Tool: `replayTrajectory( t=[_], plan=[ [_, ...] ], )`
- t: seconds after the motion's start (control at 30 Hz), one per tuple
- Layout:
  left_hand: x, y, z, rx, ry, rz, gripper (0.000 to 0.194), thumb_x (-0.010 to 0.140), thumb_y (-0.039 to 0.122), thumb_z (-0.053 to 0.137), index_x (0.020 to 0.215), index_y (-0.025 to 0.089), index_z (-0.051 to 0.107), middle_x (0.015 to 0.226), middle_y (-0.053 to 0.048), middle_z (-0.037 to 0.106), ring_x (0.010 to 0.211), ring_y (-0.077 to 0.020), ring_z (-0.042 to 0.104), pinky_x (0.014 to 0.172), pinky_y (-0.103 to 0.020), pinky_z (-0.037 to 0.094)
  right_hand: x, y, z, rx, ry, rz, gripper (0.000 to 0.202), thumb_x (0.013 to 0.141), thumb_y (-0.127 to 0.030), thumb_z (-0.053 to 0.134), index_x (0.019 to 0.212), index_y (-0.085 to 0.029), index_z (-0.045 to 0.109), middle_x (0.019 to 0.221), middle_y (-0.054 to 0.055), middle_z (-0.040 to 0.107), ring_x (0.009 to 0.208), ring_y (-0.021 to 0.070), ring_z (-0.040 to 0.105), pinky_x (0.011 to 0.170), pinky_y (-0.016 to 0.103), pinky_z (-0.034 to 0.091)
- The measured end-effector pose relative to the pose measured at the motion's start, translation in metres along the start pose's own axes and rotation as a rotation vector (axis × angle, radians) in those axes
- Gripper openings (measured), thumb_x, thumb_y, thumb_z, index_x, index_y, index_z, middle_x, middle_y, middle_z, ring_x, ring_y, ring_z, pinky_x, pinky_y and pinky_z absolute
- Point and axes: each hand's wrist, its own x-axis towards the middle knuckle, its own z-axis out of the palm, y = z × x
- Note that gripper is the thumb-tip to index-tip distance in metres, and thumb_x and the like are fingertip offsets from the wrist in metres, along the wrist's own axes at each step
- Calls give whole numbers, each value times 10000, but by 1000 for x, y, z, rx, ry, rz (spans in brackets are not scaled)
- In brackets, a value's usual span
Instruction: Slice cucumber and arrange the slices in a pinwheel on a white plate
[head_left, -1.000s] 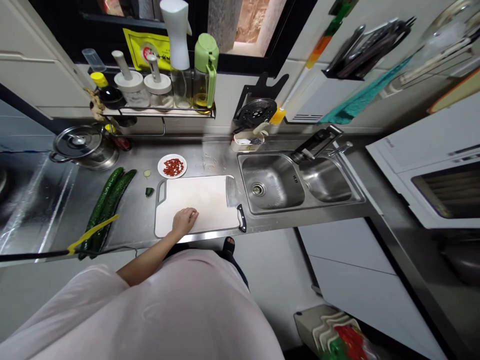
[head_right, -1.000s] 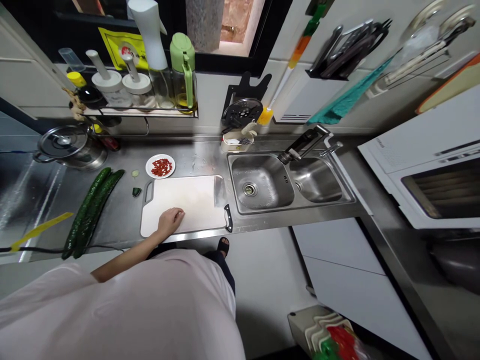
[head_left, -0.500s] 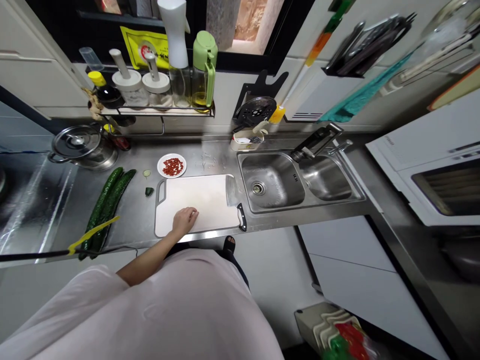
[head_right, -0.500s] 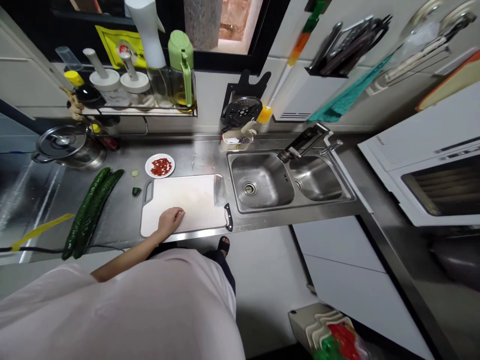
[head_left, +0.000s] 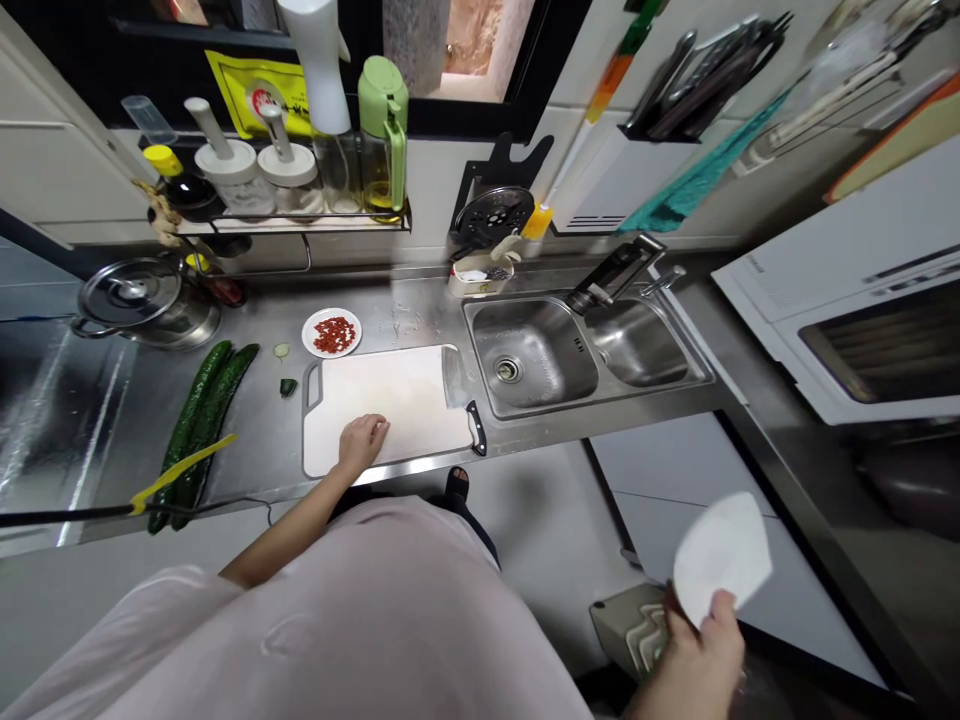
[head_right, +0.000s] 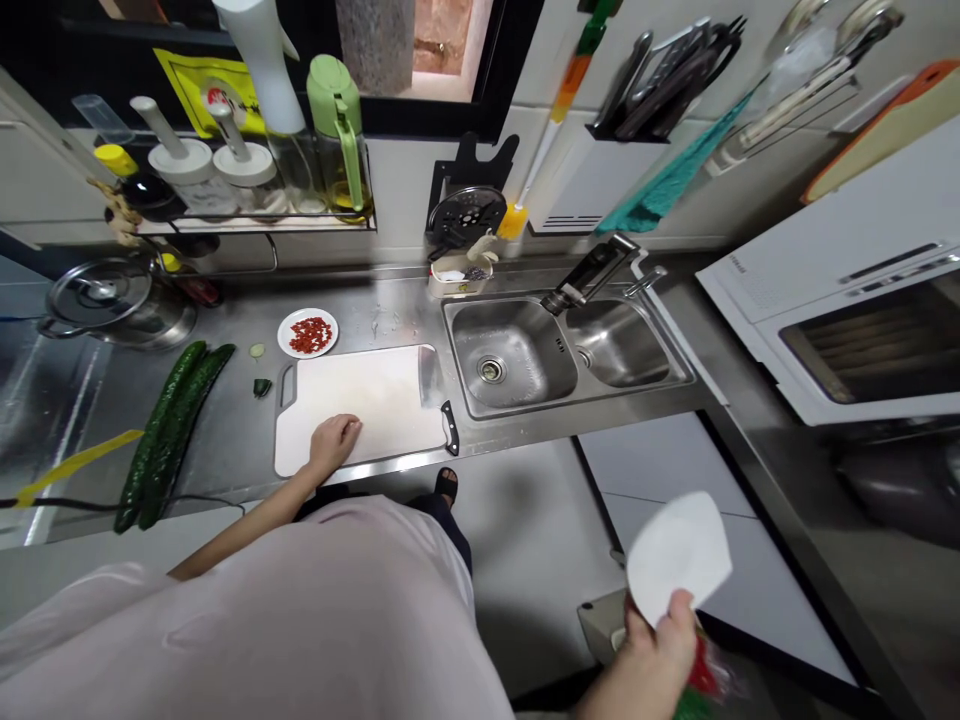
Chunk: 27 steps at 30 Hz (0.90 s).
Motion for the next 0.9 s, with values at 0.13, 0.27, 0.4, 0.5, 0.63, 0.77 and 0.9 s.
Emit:
replayTrajectory(
  t=[0.13, 0.27, 0.4, 0.5, 0.63, 0.77, 0.9],
  plan=[
    [3, 4, -4, -42, -6, -100, 316, 907, 433, 388, 945, 227, 624, 776, -29, 646, 760, -177, 585, 688, -279, 392, 45, 6, 46, -105, -89, -200, 236, 697, -433, 574, 925, -380, 608, 1303, -40, 553, 1173, 226, 529, 790, 399, 542],
    [13, 18, -8, -192, -27, -168, 335, 906, 452, 381, 986, 228, 616, 786, -21, 655, 732, -163, 590, 656, -261, 394, 63, 15, 92, -86, -224, -240, 236, 713, -416, 582, 906, -282, 600, 1177, 17, 645, 1126, 206, 575, 884, 364, 504],
    [26, 44, -4, -371, -77, -164, 345, 890, 475, 402, 1003, 230, 617, 735, -3, 639, 670, -148, 574, 647, -256, 407, 60, 22, 147, -44, -329, -177, 235, 753, -377, 584, 928, -223, 609, 1080, 47, 686, 1031, 191, 635, 902, 335, 510],
    [34, 67, 3, -493, -147, -113, 330, 879, 466, 425, 1013, 231, 614, 720, 10, 625, 632, -127, 552, 618, -241, 402, 55, 28, 191, -50, -419, -75, 196, 764, -353, 606, 907, -219, 603, 954, 28, 715, 909, 177, 675, 863, 330, 541],
    [47, 91, 9, -591, -173, -75, 312, 870, 446, 449, 1014, 225, 615, 667, 23, 600, 606, -113, 532, 610, -228, 401, 45, 41, 245, -23, -574, 132, 141, 796, -321, 580, 895, -220, 589, 799, 8, 711, 818, 193, 686, 850, 442, 535],
    [63, 106, 8, -710, -168, -69, 319, 870, 454, 449, 1019, 223, 610, 677, 17, 599, 647, -118, 562, 644, -229, 430, 32, 57, 294, -94, -693, 237, 97, 815, -295, 550, 870, -217, 571, 759, -2, 691, 864, 186, 678, 931, 486, 455],
    [77, 109, 7, -807, -152, -98, 317, 866, 450, 461, 1027, 217, 605, 698, -1, 612, 688, -127, 585, 672, -242, 456, 14, 67, 331, -164, -666, 278, 78, 831, -213, 494, 879, -219, 555, 728, -15, 678, 784, 170, 679, 933, 511, 439]
  ],
)
